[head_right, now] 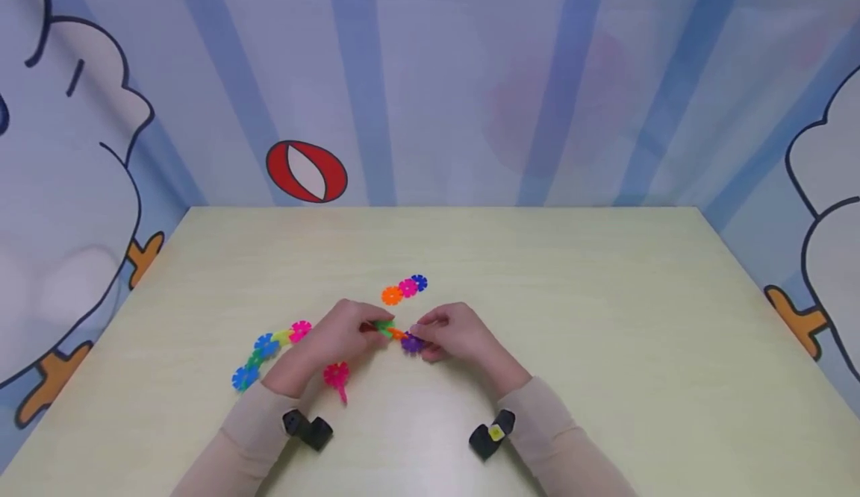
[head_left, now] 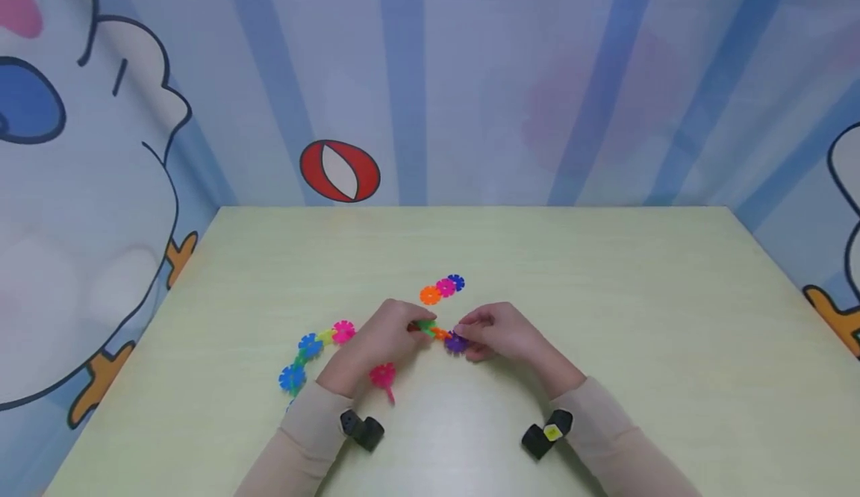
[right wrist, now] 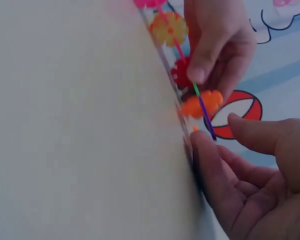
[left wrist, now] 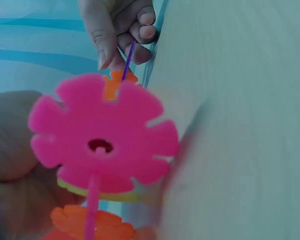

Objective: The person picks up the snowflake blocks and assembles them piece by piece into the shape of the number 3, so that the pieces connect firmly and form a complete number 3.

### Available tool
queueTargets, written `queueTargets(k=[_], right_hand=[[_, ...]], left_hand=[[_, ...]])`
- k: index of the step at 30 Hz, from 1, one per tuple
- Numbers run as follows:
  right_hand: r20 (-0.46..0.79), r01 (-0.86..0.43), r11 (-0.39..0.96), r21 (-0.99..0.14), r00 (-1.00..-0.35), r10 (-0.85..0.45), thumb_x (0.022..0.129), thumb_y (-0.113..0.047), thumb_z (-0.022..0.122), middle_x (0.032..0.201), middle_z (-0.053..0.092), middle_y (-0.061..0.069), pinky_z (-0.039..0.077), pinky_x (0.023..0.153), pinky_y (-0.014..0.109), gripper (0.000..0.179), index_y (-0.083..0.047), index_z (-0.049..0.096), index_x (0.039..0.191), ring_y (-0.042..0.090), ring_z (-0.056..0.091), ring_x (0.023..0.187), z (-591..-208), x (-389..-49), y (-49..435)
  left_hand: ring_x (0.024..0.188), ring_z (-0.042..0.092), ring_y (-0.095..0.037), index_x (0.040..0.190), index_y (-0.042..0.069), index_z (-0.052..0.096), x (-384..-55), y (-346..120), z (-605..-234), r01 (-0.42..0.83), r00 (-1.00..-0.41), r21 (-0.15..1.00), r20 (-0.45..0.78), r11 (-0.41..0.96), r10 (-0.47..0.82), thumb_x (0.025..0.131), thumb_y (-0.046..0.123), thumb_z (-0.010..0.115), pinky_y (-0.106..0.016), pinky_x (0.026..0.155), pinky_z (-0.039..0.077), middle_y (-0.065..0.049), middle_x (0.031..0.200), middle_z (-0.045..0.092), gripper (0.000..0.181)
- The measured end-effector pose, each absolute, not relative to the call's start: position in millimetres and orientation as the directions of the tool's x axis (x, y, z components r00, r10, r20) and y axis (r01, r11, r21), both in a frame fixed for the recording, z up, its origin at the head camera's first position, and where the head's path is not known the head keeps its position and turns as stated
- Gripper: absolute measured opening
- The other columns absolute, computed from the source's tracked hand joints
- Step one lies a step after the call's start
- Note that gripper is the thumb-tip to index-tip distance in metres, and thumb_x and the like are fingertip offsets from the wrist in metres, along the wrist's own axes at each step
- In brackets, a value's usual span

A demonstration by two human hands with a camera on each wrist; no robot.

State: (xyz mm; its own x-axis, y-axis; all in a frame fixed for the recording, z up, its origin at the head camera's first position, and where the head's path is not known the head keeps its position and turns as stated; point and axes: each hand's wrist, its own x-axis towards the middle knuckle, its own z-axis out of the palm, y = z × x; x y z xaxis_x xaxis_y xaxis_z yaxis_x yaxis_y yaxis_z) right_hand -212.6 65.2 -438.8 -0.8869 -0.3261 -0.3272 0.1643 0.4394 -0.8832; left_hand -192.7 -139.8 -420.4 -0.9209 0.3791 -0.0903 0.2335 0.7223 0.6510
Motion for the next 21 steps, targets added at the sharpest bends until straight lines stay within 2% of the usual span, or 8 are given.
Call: queueTargets(k=[6,11,15,21], right_hand=[[-0.193,-0.057,0.584,-0.81,-0.914,-0.357,0.09,-0.022,0.069,0.084,0.066,0.005,0.051,0.065,0.026,0.028,-0.003,0.068,0.11,0.018,0.059,0.071,-427.4,-240.4,65.8],[-0.082,-0.245,0.587,-0.771,-0.877,-0.473,0.086,-0.019,0.074,0.096,0.067,0.006,0.049,0.074,0.027,0.032,-0.003,0.069,0.113,0.018,0.057,0.085,-419.8,-265.2,50.4],[-0.083,-0.312,0.588,-0.746,-0.833,-0.547,0.084,-0.017,0.076,0.105,0.066,0.007,0.05,0.082,0.031,0.035,-0.005,0.068,0.116,0.02,0.059,0.094,-417.9,-278.7,37.6],[-0.137,-0.339,0.621,-0.707,-0.796,-0.59,0.081,-0.017,0.078,0.102,0.059,0.008,0.046,0.076,0.028,0.041,-0.006,0.068,0.119,0.02,0.053,0.09,-422.2,-289.4,26.1]], left_hand=[[0.101,0.062,-0.022,0.127,0.005,0.063,-193.0,-144.7,-419.1,0.218,-0.921,0.655,-0.106,0.724,0.374,0.087,0.006,0.07,-0.037,0.092,0.052,-0.009,0.117,0.067,0.04],[0.101,0.064,-0.023,0.126,0.002,0.063,-193.5,-151.6,-416.7,0.218,-0.917,0.684,-0.1,0.696,0.385,0.086,0.006,0.07,-0.037,0.09,0.053,-0.01,0.117,0.067,0.04],[0.104,0.064,-0.025,0.125,0.001,0.063,-192.9,-156.2,-415.5,0.208,-0.916,0.705,-0.103,0.678,0.388,0.087,0.006,0.07,-0.037,0.09,0.053,-0.011,0.12,0.066,0.04],[0.1,0.064,-0.022,0.126,0.003,0.063,-191.8,-160.4,-414.4,0.19,-0.915,0.704,-0.125,0.684,0.384,0.086,0.008,0.072,-0.034,0.087,0.054,-0.008,0.113,0.068,0.041]])
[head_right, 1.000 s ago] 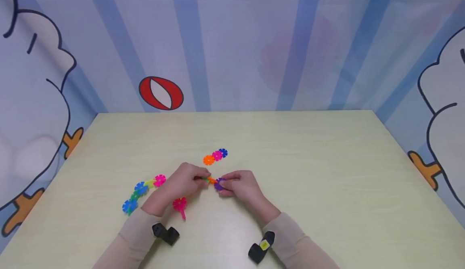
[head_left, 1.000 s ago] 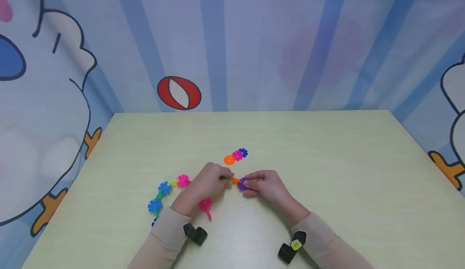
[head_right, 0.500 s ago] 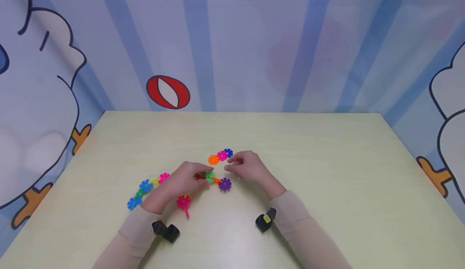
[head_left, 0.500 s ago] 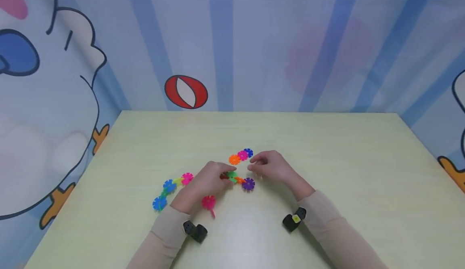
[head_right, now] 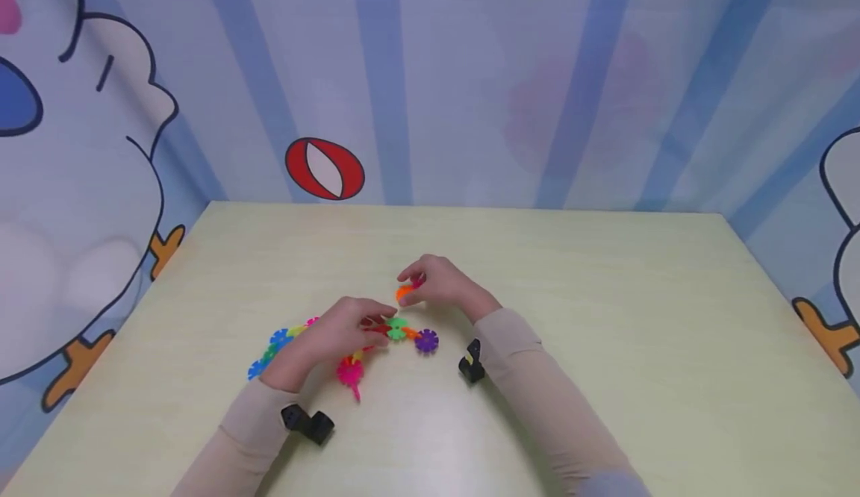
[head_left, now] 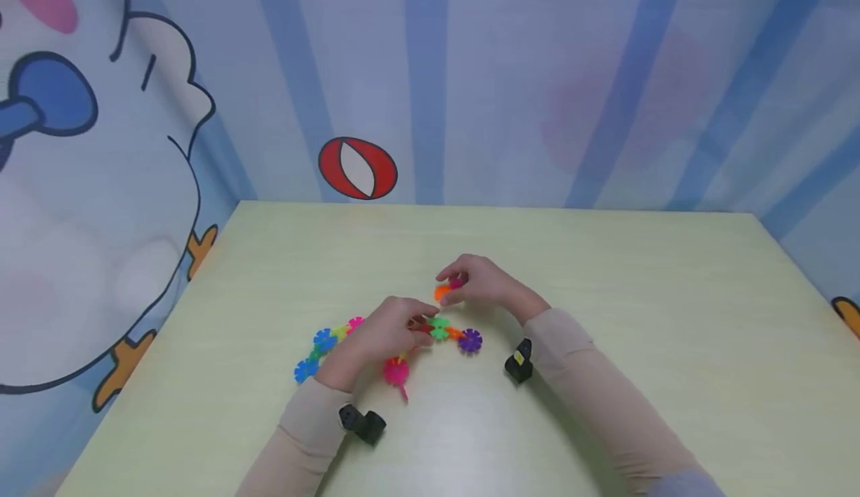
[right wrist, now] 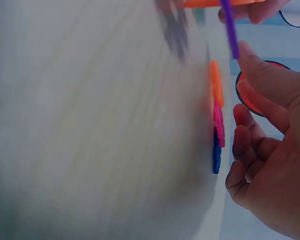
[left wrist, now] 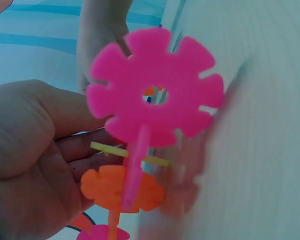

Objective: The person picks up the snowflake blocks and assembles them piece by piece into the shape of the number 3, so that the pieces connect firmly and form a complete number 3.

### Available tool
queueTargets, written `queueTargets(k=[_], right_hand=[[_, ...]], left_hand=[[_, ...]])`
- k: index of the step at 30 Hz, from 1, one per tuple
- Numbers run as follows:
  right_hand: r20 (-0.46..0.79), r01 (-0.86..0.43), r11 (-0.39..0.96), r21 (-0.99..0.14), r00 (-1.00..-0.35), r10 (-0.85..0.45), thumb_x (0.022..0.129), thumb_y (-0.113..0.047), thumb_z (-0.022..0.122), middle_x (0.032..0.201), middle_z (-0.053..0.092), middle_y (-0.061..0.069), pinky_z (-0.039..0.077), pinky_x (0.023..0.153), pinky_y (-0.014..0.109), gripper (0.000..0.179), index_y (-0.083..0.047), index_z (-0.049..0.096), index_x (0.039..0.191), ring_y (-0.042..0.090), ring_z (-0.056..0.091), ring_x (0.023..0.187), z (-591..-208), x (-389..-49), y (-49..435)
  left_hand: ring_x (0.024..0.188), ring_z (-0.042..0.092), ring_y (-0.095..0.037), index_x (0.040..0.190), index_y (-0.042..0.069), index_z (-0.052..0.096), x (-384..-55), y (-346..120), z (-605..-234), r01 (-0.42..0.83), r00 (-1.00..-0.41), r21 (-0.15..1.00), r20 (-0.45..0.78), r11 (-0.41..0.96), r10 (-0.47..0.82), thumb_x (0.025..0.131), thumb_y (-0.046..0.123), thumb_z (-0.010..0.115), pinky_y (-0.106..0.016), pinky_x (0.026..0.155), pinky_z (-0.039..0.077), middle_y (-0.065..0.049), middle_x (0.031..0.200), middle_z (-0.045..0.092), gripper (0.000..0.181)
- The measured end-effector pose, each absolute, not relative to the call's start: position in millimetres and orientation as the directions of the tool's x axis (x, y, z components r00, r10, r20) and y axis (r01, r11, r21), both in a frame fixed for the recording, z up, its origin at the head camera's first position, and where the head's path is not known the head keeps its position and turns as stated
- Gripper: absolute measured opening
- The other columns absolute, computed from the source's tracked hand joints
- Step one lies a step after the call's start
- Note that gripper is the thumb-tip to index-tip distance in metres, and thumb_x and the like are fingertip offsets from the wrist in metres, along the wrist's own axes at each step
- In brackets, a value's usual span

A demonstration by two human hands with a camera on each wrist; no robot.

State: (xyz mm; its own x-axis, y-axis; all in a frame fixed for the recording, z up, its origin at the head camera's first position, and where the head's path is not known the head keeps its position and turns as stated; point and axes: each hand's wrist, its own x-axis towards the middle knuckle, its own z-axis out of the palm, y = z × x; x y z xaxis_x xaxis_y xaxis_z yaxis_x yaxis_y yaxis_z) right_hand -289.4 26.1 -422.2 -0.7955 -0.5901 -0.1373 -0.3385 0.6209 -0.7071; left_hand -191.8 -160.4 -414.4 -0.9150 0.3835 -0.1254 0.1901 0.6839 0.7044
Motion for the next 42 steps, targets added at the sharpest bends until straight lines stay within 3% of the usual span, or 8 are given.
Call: queueTargets(k=[11,17,23,28,35,42], right_hand=[[-0.153,-0.409,0.679,-0.61,-0.78,-0.607,0.079,-0.014,0.078,0.1,0.057,0.007,0.046,0.082,0.031,0.037,-0.004,0.071,0.113,0.019,0.053,0.092,-428.1,-293.6,19.2],[-0.131,-0.39,0.67,-0.632,-0.799,-0.588,0.079,-0.013,0.079,0.094,0.06,0.006,0.047,0.081,0.03,0.024,-0.004,0.069,0.099,0.019,0.054,0.088,-428.3,-292.9,18.3],[-0.042,-0.343,0.622,-0.704,-0.854,-0.518,0.083,-0.013,0.075,0.084,0.064,0.005,0.047,0.07,0.025,0.014,-0.005,0.067,0.09,0.016,0.055,0.078,-426.8,-285.8,29.7],[-0.016,-0.253,0.564,-0.786,-0.904,-0.428,0.085,-0.01,0.072,0.084,0.065,0.007,0.05,0.063,0.025,0.014,-0.002,0.065,0.093,0.015,0.059,0.071,-422.3,-266.8,48.4],[-0.049,-0.144,0.488,-0.861,-0.931,-0.361,0.086,-0.004,0.069,0.085,0.065,0.01,0.056,0.066,0.028,0.022,0.003,0.064,0.107,0.015,0.065,0.069,-421.1,-228.6,76.5],[-0.116,-0.046,0.502,-0.864,-0.951,-0.287,0.085,-0.004,0.069,0.078,0.066,0.005,0.053,0.064,0.025,0.012,0.002,0.067,0.096,0.013,0.063,0.066,-424.3,-191.1,85.0]], left_hand=[[0.095,0.064,-0.02,0.12,0.002,0.067,-192.0,-161.6,-413.8,0.206,-0.916,0.705,-0.105,0.679,0.386,0.086,0.004,0.07,-0.032,0.085,0.054,-0.008,0.105,0.07,0.034],[0.093,0.063,-0.019,0.12,0.002,0.067,-192.5,-160.1,-414.3,0.197,-0.921,0.704,-0.106,0.683,0.375,0.086,0.004,0.07,-0.032,0.084,0.054,-0.007,0.103,0.07,0.034],[0.094,0.062,-0.018,0.123,0.003,0.065,-195.4,-153.1,-410.8,0.184,-0.917,0.682,-0.141,0.708,0.374,0.085,0.006,0.072,-0.031,0.084,0.054,-0.006,0.104,0.069,0.038],[0.104,0.061,-0.021,0.126,0.005,0.063,-202.8,-146.2,-404.6,0.218,-0.894,0.626,-0.18,0.749,0.411,0.085,0.008,0.072,-0.033,0.087,0.053,-0.007,0.116,0.067,0.042],[0.118,0.056,-0.023,0.131,0.008,0.06,-211.3,-134.0,-399.0,0.249,-0.846,0.611,-0.241,0.752,0.476,0.084,0.013,0.075,-0.037,0.097,0.049,-0.006,0.125,0.063,0.049],[0.118,0.055,-0.022,0.132,0.01,0.059,-216.8,-124.7,-401.0,0.294,-0.788,0.605,-0.284,0.74,0.546,0.083,0.014,0.076,-0.035,0.098,0.048,-0.004,0.124,0.063,0.052]])
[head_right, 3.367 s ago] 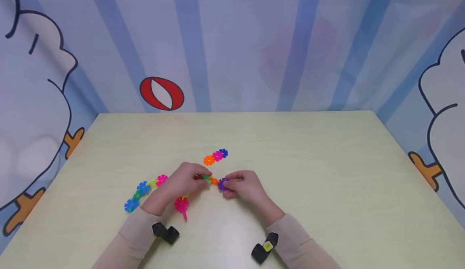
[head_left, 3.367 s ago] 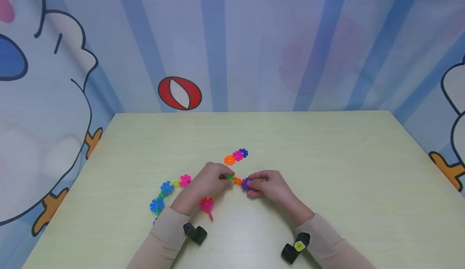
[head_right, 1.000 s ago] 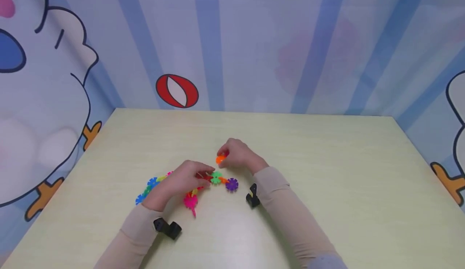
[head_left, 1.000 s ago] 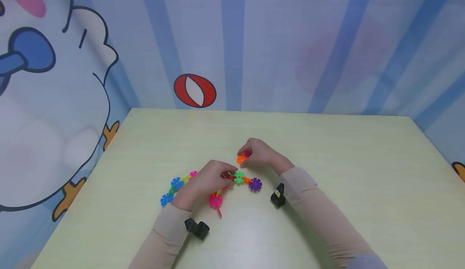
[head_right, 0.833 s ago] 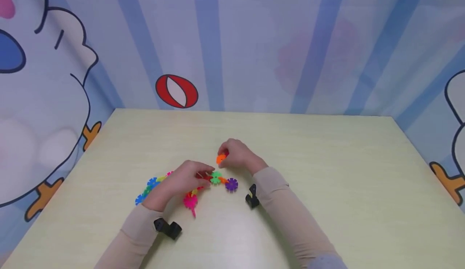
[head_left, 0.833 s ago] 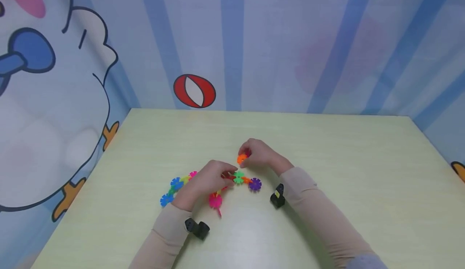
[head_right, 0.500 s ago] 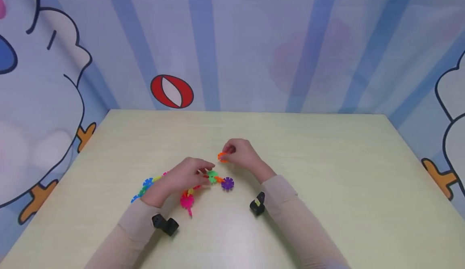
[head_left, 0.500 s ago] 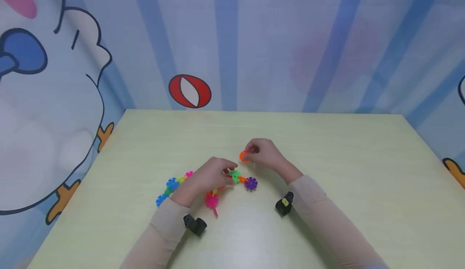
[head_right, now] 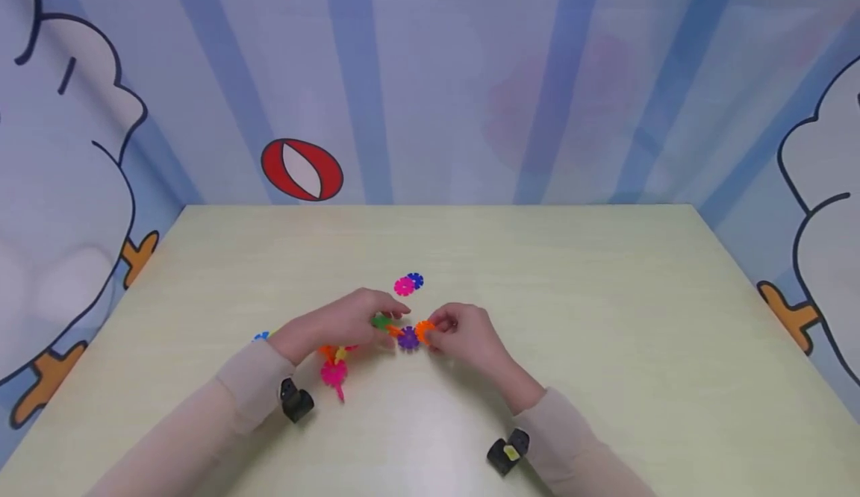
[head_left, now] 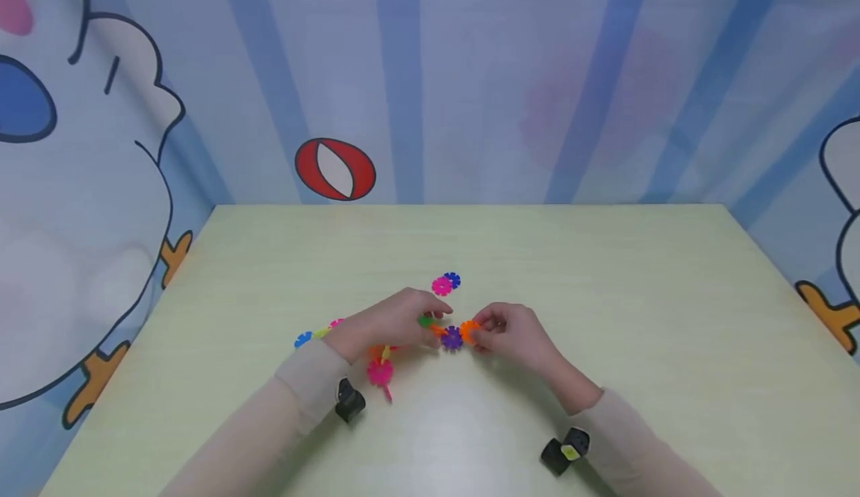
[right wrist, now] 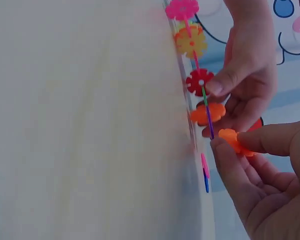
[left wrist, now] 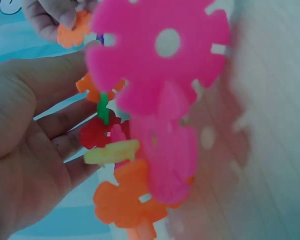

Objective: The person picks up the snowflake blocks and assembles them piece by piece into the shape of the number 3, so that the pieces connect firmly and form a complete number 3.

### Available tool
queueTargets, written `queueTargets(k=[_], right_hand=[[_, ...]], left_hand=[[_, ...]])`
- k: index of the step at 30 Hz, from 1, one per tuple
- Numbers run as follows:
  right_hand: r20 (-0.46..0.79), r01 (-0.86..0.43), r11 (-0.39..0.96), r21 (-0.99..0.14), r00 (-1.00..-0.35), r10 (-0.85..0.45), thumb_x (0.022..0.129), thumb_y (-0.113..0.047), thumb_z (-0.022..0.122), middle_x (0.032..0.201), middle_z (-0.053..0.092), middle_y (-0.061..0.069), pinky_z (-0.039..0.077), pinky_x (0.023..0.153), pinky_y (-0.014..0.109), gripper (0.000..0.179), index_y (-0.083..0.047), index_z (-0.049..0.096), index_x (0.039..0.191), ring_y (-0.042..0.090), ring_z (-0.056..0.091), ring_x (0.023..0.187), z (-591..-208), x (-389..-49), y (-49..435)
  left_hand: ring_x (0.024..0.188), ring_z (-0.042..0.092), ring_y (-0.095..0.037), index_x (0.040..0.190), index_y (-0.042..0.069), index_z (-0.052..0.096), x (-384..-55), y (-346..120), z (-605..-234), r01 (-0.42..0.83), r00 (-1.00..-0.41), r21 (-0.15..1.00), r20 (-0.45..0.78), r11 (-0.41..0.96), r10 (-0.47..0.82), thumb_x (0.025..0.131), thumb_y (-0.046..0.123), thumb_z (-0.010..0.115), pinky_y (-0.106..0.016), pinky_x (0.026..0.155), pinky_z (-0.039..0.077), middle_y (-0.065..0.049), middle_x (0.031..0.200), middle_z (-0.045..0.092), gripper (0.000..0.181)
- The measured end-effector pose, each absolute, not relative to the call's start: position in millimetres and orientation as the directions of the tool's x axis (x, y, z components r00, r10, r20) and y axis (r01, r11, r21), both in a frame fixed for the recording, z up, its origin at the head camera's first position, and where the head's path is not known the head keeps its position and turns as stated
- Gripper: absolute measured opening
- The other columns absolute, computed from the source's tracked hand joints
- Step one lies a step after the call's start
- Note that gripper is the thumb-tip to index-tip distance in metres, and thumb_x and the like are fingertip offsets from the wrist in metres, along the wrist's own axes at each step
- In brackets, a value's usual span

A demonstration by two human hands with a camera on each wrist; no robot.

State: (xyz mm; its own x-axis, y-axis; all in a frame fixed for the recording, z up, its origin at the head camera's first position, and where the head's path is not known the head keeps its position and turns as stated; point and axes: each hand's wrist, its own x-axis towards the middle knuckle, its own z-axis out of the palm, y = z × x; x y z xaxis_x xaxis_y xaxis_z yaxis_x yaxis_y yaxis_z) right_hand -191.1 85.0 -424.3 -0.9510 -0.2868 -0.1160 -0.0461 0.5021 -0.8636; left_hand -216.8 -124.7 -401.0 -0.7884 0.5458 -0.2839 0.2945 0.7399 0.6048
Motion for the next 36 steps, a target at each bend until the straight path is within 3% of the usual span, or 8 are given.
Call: queueTargets(k=[11,36], right_hand=[[-0.15,0.003,0.568,-0.823,-0.965,-0.213,0.079,-0.004,0.072,0.064,0.064,0.002,0.047,0.056,0.025,0.01,-0.004,0.063,0.075,0.013,0.056,0.057,-424.2,-167.9,74.3],[-0.078,-0.018,0.552,-0.834,-0.986,-0.15,0.08,-0.003,0.074,0.067,0.063,0.001,0.045,0.057,0.024,0.011,-0.004,0.068,0.071,0.015,0.052,0.064,-440.5,-181.0,65.1]], left_hand=[[0.114,0.056,-0.019,0.125,0.009,0.065,-217.2,-118.1,-404.2,0.384,-0.754,0.568,-0.263,0.728,0.602,0.084,0.016,0.075,-0.032,0.095,0.049,-0.003,0.119,0.065,0.042],[0.096,0.057,-0.019,0.116,0.004,0.067,-219.7,-112.3,-413.0,0.344,-0.837,0.508,-0.214,0.79,0.503,0.088,0.015,0.07,-0.032,0.09,0.049,-0.005,0.108,0.067,0.03]])
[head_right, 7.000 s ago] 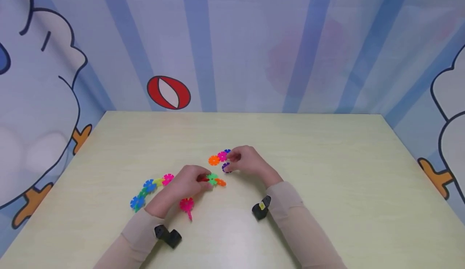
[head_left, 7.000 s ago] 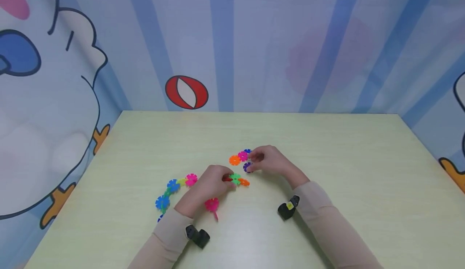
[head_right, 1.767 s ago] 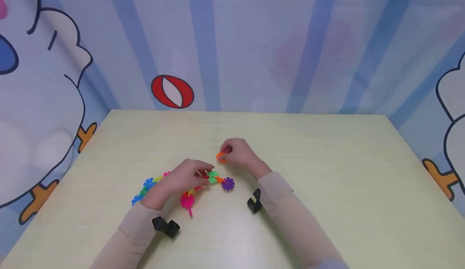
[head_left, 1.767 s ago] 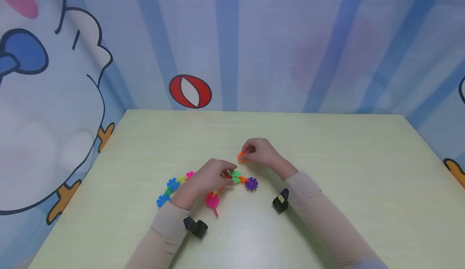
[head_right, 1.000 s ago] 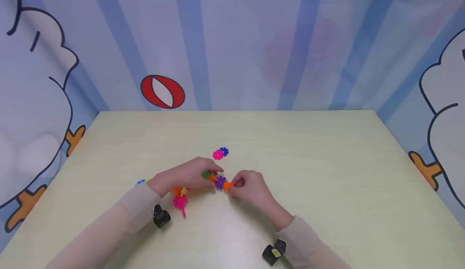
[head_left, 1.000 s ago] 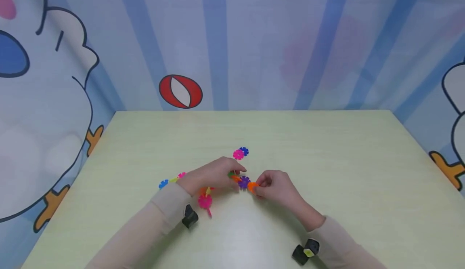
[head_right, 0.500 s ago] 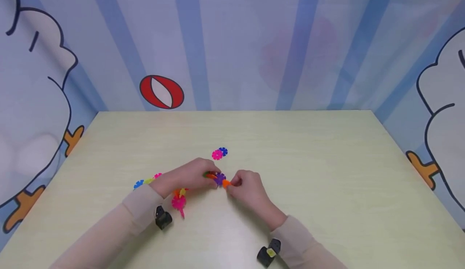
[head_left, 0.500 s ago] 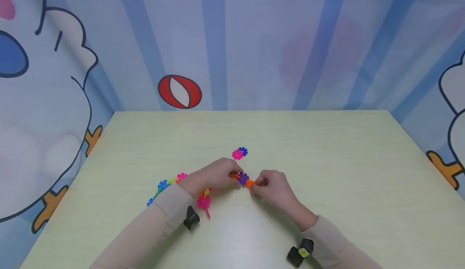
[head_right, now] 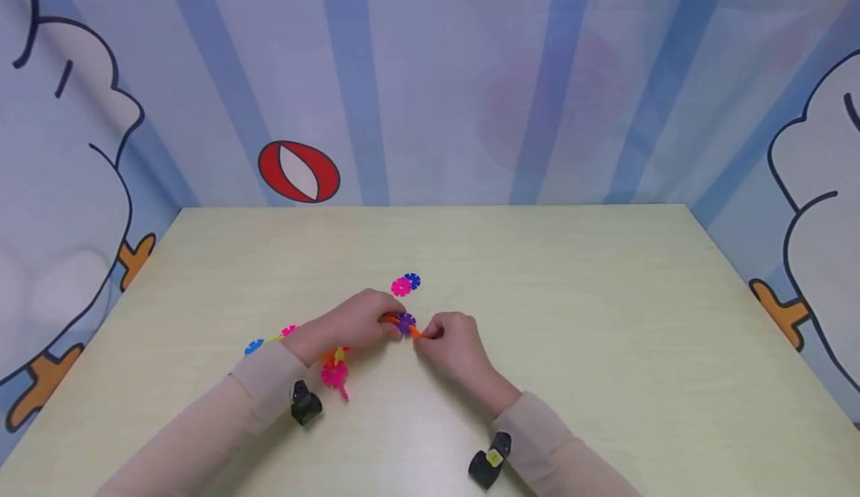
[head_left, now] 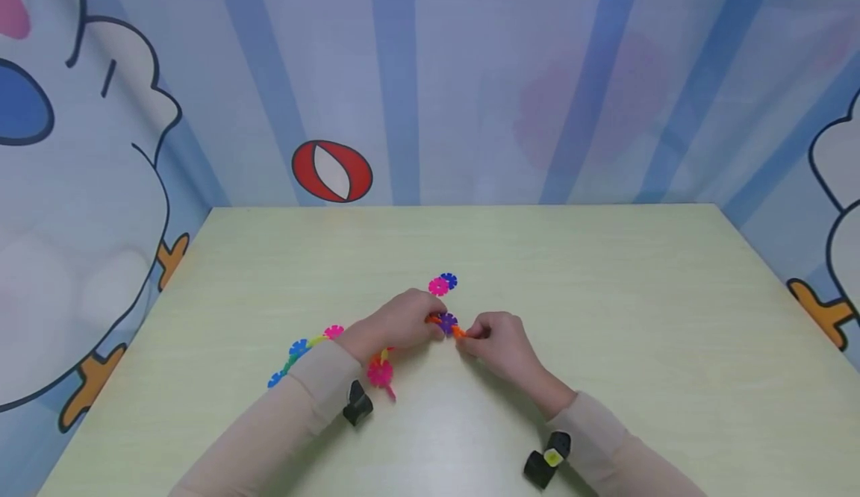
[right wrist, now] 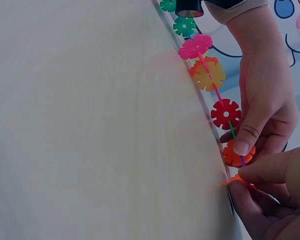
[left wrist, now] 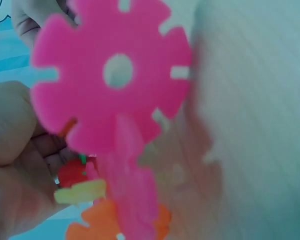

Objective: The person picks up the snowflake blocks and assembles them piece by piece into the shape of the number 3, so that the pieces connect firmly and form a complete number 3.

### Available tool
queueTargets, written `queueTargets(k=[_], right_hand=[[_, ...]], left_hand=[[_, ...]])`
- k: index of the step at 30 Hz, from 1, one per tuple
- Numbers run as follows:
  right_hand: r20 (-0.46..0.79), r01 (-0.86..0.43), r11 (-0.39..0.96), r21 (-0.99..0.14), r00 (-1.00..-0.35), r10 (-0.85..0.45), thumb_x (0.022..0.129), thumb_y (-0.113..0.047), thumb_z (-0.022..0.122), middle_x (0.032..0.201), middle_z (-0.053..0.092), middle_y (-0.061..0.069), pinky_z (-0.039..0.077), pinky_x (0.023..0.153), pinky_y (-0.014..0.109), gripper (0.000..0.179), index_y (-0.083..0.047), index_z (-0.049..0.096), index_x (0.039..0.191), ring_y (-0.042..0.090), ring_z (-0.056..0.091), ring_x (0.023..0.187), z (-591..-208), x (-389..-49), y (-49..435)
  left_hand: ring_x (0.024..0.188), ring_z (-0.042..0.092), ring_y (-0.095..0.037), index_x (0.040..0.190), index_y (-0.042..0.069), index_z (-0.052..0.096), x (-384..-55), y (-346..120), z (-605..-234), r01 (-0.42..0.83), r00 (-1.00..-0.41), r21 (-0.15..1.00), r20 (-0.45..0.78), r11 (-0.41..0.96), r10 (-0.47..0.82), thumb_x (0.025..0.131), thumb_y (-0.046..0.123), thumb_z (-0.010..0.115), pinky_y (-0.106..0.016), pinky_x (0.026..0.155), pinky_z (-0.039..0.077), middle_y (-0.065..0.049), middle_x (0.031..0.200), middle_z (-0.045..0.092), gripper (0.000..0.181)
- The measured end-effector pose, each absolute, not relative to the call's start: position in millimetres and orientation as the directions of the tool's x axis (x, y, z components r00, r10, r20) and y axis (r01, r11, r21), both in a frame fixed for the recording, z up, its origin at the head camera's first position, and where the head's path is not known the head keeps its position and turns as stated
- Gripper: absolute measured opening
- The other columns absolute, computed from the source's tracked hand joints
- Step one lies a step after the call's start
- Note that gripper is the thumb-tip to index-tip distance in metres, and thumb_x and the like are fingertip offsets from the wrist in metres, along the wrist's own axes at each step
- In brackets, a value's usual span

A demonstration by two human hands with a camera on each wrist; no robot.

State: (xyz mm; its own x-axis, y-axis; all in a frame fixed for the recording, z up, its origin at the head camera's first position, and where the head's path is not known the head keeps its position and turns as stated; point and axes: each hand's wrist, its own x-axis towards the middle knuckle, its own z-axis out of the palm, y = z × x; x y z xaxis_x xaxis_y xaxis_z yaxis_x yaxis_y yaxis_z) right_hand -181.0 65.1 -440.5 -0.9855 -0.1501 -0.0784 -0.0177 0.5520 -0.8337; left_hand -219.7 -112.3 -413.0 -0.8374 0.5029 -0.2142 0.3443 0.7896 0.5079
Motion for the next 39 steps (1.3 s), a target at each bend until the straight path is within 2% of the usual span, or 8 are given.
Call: queueTargets(k=[11,15,24,32,36,39], right_hand=[[-0.032,-0.047,0.524,-0.85,-0.99,-0.139,0.077,0.0,0.073,0.061,0.061,0.0,0.044,0.053,0.023,0.014,-0.003,0.066,0.064,0.013,0.051,0.06,-441.0,-182.5,58.8],[-0.028,-0.055,0.535,-0.843,-0.989,-0.145,0.077,0.0,0.074,0.062,0.061,0.0,0.043,0.052,0.022,0.014,-0.003,0.067,0.065,0.013,0.051,0.06,-441.2,-184.1,56.9],[-0.016,-0.081,0.545,-0.834,-0.985,-0.171,0.077,0.001,0.075,0.062,0.06,0.001,0.044,0.052,0.023,0.014,-0.002,0.067,0.066,0.014,0.051,0.061,-439.7,-187.4,54.3],[-0.01,-0.099,0.553,-0.827,-0.981,-0.192,0.078,0.0,0.075,0.064,0.061,0.001,0.045,0.053,0.023,0.013,-0.003,0.067,0.067,0.014,0.051,0.062,-440.1,-191.0,54.3],[-0.06,-0.086,0.555,-0.827,-0.969,-0.239,0.078,-0.004,0.076,0.067,0.063,0.001,0.045,0.056,0.023,0.011,-0.005,0.068,0.071,0.014,0.052,0.064,-441.0,-197.6,58.6],[-0.131,-0.083,0.573,-0.815,-0.937,-0.323,0.079,-0.01,0.077,0.074,0.063,0.001,0.047,0.059,0.024,0.01,-0.007,0.068,0.078,0.015,0.054,0.067,-438.7,-206.0,65.7]], left_hand=[[0.095,0.057,-0.02,0.117,0.002,0.067,-220.7,-110.6,-414.8,0.298,-0.855,0.524,-0.225,0.798,0.467,0.088,0.01,0.069,-0.035,0.092,0.049,-0.007,0.106,0.067,0.03],[0.098,0.057,-0.022,0.118,0.001,0.067,-219.7,-111.2,-413.8,0.275,-0.863,0.528,-0.233,0.804,0.448,0.088,0.01,0.069,-0.037,0.094,0.048,-0.008,0.108,0.066,0.031],[0.093,0.056,-0.02,0.117,0.002,0.068,-218.4,-112.2,-416.0,0.262,-0.874,0.521,-0.229,0.812,0.428,0.088,0.011,0.07,-0.034,0.089,0.049,-0.006,0.102,0.066,0.031],[0.096,0.057,-0.021,0.119,0.001,0.066,-216.4,-114.2,-414.4,0.257,-0.878,0.512,-0.23,0.82,0.419,0.088,0.013,0.07,-0.035,0.091,0.05,-0.008,0.107,0.066,0.034],[0.093,0.056,-0.021,0.117,-0.001,0.066,-215.5,-115.6,-412.7,0.259,-0.88,0.519,-0.22,0.814,0.42,0.088,0.014,0.07,-0.035,0.09,0.05,-0.009,0.105,0.066,0.033],[0.096,0.057,-0.023,0.117,-0.002,0.066,-215.1,-116.3,-412.7,0.228,-0.889,0.536,-0.226,0.813,0.398,0.087,0.014,0.071,-0.037,0.093,0.049,-0.011,0.107,0.066,0.034]])
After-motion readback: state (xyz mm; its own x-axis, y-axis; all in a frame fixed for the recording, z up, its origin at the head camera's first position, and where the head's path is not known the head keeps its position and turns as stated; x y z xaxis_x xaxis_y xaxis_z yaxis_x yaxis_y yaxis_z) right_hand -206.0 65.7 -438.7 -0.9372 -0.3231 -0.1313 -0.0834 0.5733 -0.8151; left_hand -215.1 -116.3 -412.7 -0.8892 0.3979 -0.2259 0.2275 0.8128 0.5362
